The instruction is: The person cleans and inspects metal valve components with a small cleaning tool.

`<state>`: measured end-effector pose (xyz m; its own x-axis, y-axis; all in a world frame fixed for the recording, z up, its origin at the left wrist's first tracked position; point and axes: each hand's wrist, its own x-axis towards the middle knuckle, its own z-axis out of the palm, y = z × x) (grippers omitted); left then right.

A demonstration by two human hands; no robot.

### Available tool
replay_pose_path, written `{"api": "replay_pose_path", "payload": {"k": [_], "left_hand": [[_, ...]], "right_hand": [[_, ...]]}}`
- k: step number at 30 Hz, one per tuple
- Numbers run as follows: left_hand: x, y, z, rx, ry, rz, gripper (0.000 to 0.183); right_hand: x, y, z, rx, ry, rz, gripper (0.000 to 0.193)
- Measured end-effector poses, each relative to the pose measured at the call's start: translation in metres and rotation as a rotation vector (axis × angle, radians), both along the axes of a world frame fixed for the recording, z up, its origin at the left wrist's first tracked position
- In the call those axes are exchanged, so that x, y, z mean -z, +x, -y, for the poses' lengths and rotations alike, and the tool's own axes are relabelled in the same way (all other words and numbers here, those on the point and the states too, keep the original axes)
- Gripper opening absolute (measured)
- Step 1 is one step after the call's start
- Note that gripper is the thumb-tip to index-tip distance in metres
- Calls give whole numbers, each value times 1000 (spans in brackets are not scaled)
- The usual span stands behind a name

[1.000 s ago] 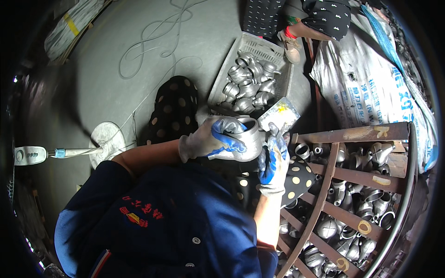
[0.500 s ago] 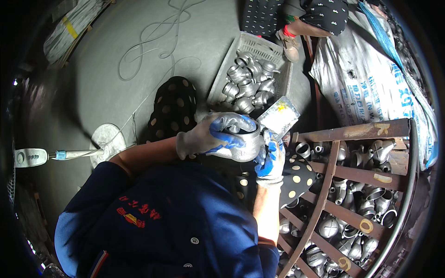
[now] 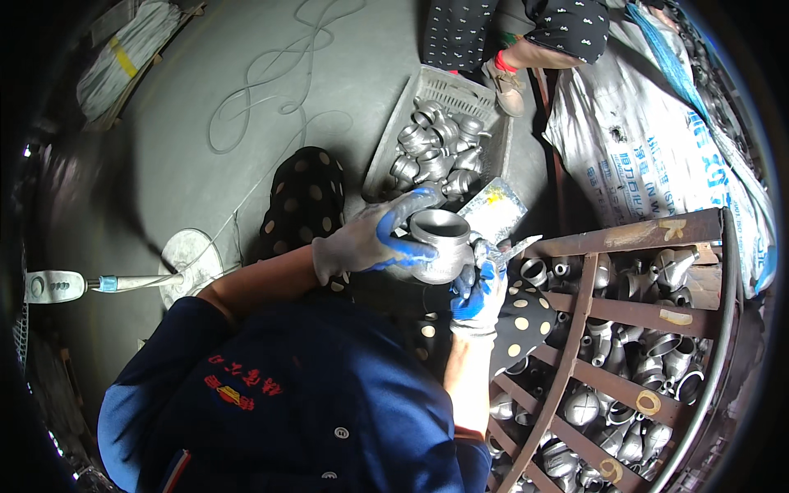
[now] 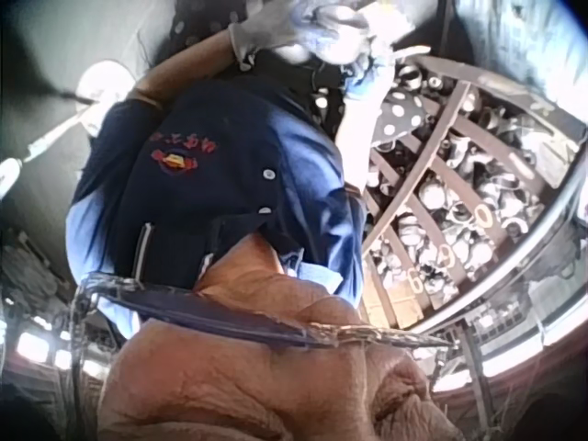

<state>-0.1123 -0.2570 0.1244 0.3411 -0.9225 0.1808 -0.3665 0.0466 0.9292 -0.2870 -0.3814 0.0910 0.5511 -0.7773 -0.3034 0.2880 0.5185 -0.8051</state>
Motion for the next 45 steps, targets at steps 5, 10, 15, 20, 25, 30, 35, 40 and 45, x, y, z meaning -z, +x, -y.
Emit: {"api": "replay_pose_path", "payload": {"k": [5,10,15,20,25,30,35,40,45], "left_hand": [[6,8,7,104,-9,-237,62],[-13,8,4,156,-74,-664,54],[2,21,-2,39,-67,-1112,45],[-8,7,-11,-31,-208,-337,35],[-33,-14,-10,59,-148,807,45],[-12,17,-16,-161,-387,477,19],[-38,-1,-13,-107,-473,374,39],[-18,-6,1,99,-148,-301,90],[15,-12,12,144,-141,-397,88]], "right_hand": [[-11,0,-10,22,129,51,13],[-2,-4,-7,-19,311,275,13],[-15,-5,-3,-9,430,301,7],[-21,0,1,50,463,249,18],[-17,-1,1,45,482,224,17],[-19,-3,-4,55,432,304,9],[-17,-7,-4,74,436,297,8],[-23,-5,-9,64,385,306,4],[-9,-11,-4,40,318,307,9]]}}
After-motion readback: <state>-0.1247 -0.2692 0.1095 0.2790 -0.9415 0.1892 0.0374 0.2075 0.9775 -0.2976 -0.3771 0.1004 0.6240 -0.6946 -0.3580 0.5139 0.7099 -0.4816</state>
